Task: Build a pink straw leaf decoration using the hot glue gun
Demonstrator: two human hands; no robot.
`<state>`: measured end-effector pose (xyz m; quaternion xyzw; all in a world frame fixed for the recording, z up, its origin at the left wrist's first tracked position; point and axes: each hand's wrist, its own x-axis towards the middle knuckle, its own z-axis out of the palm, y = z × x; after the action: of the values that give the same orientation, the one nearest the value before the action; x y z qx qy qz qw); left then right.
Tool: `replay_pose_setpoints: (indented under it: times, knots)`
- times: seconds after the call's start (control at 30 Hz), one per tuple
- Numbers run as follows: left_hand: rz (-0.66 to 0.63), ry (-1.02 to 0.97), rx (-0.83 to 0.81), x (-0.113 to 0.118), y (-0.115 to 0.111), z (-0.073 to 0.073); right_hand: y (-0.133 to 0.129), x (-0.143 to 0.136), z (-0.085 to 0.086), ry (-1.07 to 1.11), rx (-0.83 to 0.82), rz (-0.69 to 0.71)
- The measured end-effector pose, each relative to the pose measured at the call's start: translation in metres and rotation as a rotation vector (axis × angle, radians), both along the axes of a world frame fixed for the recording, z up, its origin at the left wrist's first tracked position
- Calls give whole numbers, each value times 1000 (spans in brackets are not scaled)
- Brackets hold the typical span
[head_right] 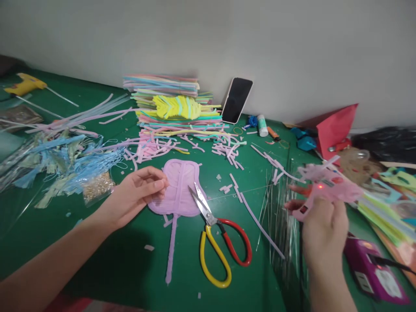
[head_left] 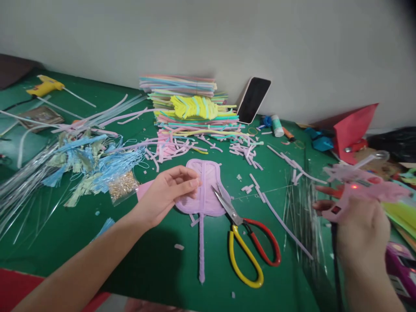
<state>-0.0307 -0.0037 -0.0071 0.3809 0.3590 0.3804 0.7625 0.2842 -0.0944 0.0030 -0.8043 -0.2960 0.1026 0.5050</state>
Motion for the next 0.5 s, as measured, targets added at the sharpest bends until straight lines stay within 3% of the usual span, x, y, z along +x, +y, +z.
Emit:
replay_pose_setpoints:
  times: [0.13, 0.23, 0.33, 0.4, 0.5]
  knots:
    - [-30, 16, 88, 1, -2, -2, -1, -25, 14, 416, 226, 26]
    - [-35, 67, 127, 0, -3, -3, -6, -48, 17, 486, 283, 170]
    - [-38, 112, 177, 2, -6, -3, -11, -75, 17, 545, 200, 219]
    - [-6, 181, 311, 4, -11, -2, -12, -93, 17, 562, 131, 225]
    - [68, 316, 696, 11, -23, 1, -13, -118, 19, 517, 57, 187]
